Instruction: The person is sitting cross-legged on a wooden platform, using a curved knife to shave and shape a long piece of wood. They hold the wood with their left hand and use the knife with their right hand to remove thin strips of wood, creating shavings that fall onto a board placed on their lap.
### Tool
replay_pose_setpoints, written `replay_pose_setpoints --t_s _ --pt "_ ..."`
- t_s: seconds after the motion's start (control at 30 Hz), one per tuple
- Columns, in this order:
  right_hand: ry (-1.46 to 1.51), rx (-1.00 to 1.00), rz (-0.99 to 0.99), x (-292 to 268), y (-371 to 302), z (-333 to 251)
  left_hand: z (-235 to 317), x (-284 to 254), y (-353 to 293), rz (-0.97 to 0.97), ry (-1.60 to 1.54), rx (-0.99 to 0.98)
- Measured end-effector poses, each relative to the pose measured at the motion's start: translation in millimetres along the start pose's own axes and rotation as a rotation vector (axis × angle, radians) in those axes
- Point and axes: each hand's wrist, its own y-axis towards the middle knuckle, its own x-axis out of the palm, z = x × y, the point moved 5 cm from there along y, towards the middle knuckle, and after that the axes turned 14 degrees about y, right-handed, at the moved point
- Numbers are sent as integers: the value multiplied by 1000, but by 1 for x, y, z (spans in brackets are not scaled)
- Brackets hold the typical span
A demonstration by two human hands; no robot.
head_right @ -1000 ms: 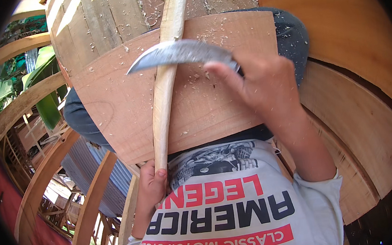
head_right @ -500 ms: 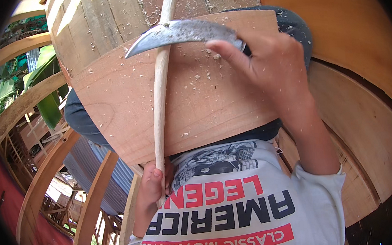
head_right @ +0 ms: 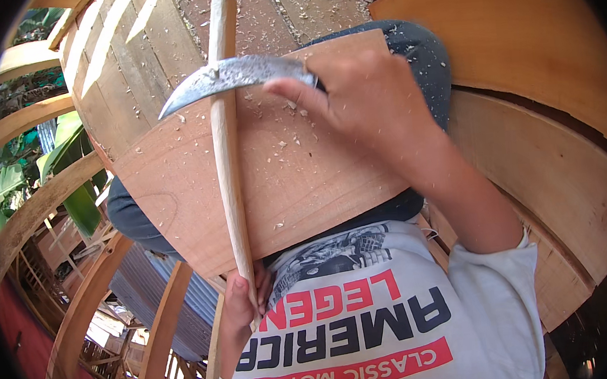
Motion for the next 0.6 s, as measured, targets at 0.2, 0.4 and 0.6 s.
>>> replay_pose_setpoints --t_s 0.2,0.4,0.6 --pt "-53 7 139 -5 17 12 -2 -1 1 -18 -11 31" --pt "41 14 -15 7 -2 -18 0 -1 4 -35 -7 32" --pt "60 -25 -45 14 -3 -28 -4 -10 8 -105 -23 7"
